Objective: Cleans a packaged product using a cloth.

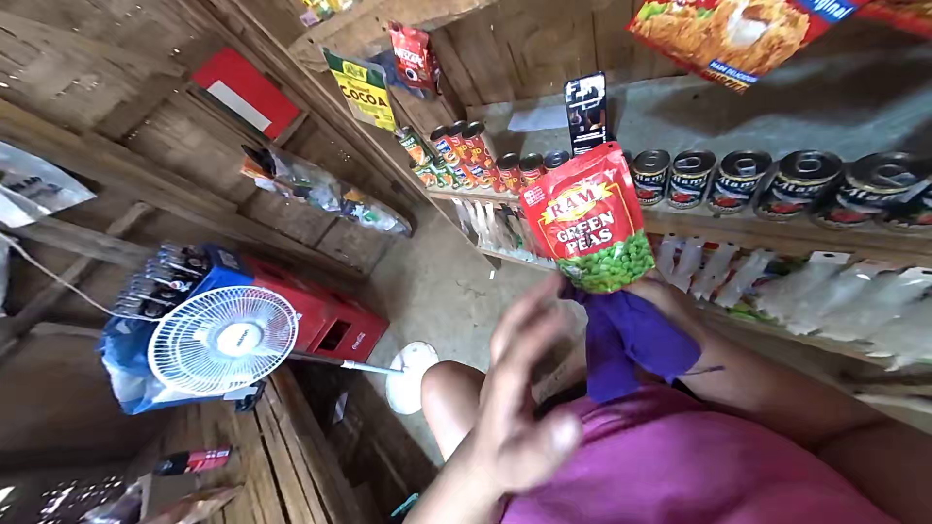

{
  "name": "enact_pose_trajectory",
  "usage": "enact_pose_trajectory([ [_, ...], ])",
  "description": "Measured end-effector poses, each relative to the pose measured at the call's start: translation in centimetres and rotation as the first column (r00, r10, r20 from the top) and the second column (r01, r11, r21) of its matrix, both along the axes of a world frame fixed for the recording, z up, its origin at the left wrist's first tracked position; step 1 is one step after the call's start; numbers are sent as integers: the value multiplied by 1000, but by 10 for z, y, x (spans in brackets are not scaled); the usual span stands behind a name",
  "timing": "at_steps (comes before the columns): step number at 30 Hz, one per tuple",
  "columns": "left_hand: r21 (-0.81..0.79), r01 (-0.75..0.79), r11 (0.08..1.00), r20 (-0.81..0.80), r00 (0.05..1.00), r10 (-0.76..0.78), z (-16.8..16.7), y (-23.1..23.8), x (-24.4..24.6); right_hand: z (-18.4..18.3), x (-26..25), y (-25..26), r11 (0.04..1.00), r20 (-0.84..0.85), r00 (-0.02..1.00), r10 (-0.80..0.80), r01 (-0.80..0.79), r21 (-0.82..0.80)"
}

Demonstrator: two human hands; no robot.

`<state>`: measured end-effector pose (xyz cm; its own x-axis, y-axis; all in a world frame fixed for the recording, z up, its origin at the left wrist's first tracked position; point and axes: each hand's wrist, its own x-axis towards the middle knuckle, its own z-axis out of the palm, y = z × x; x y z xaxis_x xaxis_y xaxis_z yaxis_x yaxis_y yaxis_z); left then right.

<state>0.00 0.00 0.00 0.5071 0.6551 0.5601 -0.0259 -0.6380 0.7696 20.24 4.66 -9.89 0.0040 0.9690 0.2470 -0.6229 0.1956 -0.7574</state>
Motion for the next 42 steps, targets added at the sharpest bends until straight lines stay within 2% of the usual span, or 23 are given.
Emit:
enact_pose_trajectory([
  [1,-75,-53,996,-20,998,52,-9,9,5,-1,-2,5,991,43,998,-52,46,128],
  [3,-236,-34,971,57,997,49,-26,20,10,1,-7,9,923,200,955,-220,137,361],
  [6,-347,-6,938,219,972,87,-45,21,12,4,-15,11,707,352,789,-504,143,693],
  [8,-478,-56,876,316,920,231,-49,18,16,4,-18,14,562,363,692,-624,74,824],
  [9,-566,-66,822,366,873,323,-48,18,19,3,-19,16,514,350,684,-640,43,856],
  [11,-677,-51,734,406,806,431,-44,22,20,2,-16,18,485,357,703,-615,-19,874],
  [14,-747,-24,664,416,762,497,-42,26,14,3,-10,18,547,385,751,-537,-36,836],
  [17,-770,-1,638,416,757,503,-44,25,11,2,-8,18,669,378,758,-531,101,736],
  [21,-772,70,632,442,773,455,-50,22,11,0,-5,22,735,352,761,-544,230,638],
  [31,-777,94,622,434,796,422,-62,18,16,12,-2,15,901,413,835,-363,200,385],
  [34,-782,54,621,399,809,432,-65,17,17,15,1,15,926,427,849,-312,172,335],
  [42,-767,83,636,419,816,398,-68,15,16,12,-4,17,931,382,882,-276,148,333],
])
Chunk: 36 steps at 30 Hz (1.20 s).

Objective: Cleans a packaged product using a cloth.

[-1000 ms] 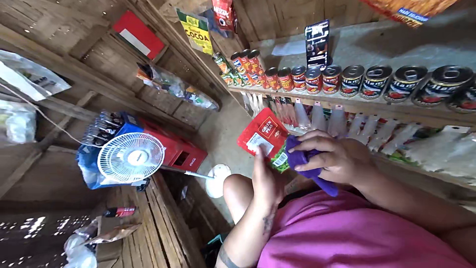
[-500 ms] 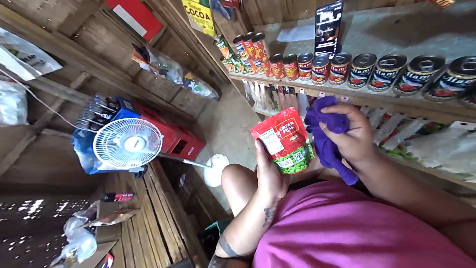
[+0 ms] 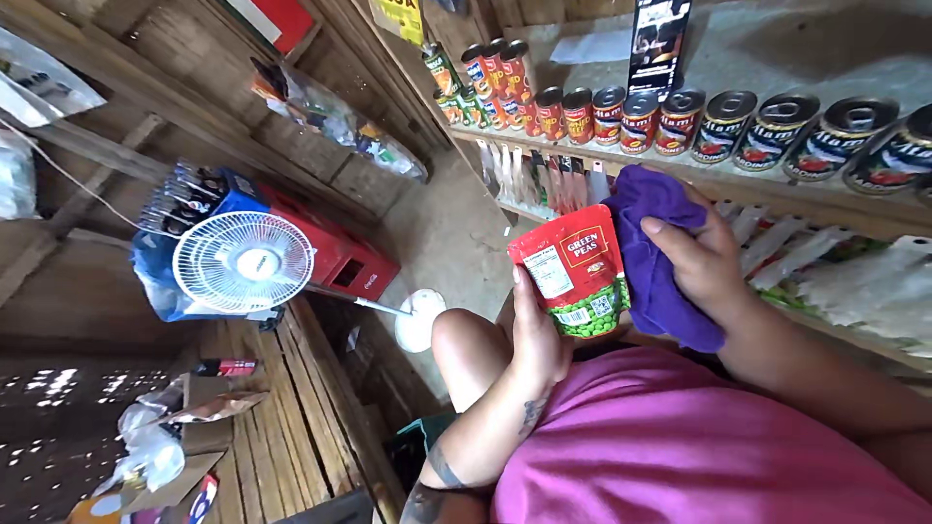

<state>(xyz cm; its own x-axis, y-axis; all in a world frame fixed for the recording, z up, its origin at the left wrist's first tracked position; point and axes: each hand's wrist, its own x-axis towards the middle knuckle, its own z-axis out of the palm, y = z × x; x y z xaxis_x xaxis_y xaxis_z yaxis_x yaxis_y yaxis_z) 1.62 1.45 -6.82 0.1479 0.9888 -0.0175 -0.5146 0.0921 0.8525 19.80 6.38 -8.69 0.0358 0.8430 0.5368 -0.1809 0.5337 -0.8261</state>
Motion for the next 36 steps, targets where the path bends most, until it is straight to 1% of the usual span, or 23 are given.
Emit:
enact_pose_trajectory([
  [5,-26,38,999,30,999,-37,-3,1,0,2,-1,-3,999,30,999,39,-40,14],
  [8,-40,40,998,41,998,-38,-5,1,1,3,0,-3,996,58,995,82,-84,37],
  [11,-43,34,998,41,999,-33,-5,1,2,3,-1,-4,994,50,993,109,-110,19],
  [15,-18,28,999,-14,1000,-28,-5,0,2,1,-1,-2,995,104,991,86,-91,41],
  [18,-18,31,999,-60,998,-32,-5,0,2,1,-1,-1,998,137,989,55,-57,13],
  [21,-27,38,999,-78,996,-40,-5,0,3,0,-1,0,999,149,988,35,-33,-14],
  [26,-18,59,998,-86,994,-61,-5,0,3,0,0,1,1000,162,986,24,-22,-11],
  [30,-38,67,997,-94,993,-70,-5,0,3,-2,2,3,998,105,992,64,-62,-18],
  [34,-104,94,990,-56,993,-100,-2,0,4,-1,3,4,985,13,992,128,-126,-118],
  [36,-111,109,988,-41,993,-115,-2,1,4,1,4,4,977,11,989,149,-145,-155],
])
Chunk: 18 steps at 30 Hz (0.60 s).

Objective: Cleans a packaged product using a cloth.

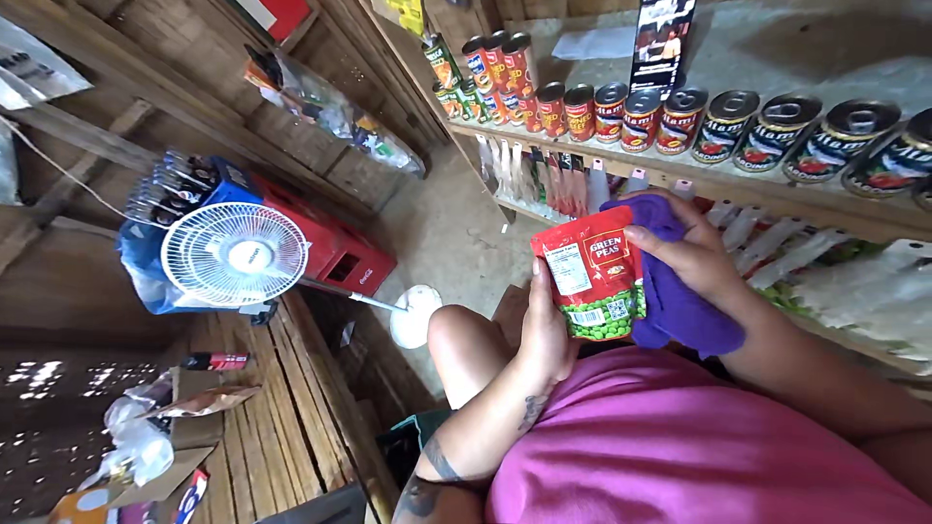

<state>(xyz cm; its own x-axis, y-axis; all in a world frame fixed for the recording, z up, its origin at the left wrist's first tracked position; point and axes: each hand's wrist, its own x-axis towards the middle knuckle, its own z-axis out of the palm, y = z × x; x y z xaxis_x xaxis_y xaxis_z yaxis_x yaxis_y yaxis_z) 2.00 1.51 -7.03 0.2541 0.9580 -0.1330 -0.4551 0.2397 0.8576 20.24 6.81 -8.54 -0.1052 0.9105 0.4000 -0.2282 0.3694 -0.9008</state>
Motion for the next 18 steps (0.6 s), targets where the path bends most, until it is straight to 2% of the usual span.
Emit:
enact_pose_trajectory([
  [6,20,23,1000,41,999,-24,-2,0,0,1,0,-1,990,-82,995,55,-65,-128],
  [12,-82,36,996,84,996,-29,-2,1,0,5,-7,-3,937,-189,980,67,-127,-326],
  [18,-78,28,997,82,996,-22,-3,1,0,-1,-7,0,932,-197,977,84,-147,-331],
])
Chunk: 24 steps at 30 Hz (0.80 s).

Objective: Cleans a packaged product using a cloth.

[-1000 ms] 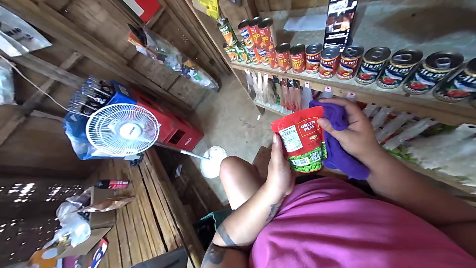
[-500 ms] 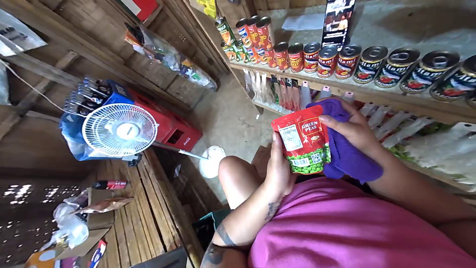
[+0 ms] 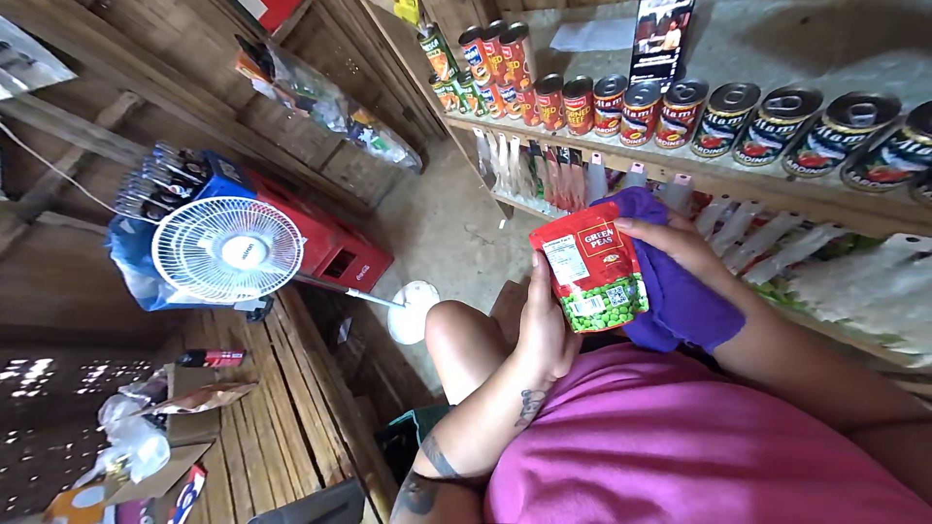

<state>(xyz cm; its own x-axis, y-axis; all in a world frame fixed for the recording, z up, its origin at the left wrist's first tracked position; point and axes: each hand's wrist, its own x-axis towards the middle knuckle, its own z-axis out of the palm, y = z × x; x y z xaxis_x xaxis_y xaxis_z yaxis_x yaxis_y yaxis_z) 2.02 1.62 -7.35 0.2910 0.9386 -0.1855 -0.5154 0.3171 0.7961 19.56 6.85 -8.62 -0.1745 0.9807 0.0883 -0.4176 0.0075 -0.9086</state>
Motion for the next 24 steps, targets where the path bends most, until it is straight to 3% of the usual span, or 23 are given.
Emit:
enact_pose_trajectory([
  [17,-63,-2,998,17,1000,3,-1,2,1,2,-1,-1,1000,-22,1000,-5,5,-5],
  [24,-81,16,997,77,997,-10,-4,3,1,1,1,-2,998,-36,999,10,-8,62],
])
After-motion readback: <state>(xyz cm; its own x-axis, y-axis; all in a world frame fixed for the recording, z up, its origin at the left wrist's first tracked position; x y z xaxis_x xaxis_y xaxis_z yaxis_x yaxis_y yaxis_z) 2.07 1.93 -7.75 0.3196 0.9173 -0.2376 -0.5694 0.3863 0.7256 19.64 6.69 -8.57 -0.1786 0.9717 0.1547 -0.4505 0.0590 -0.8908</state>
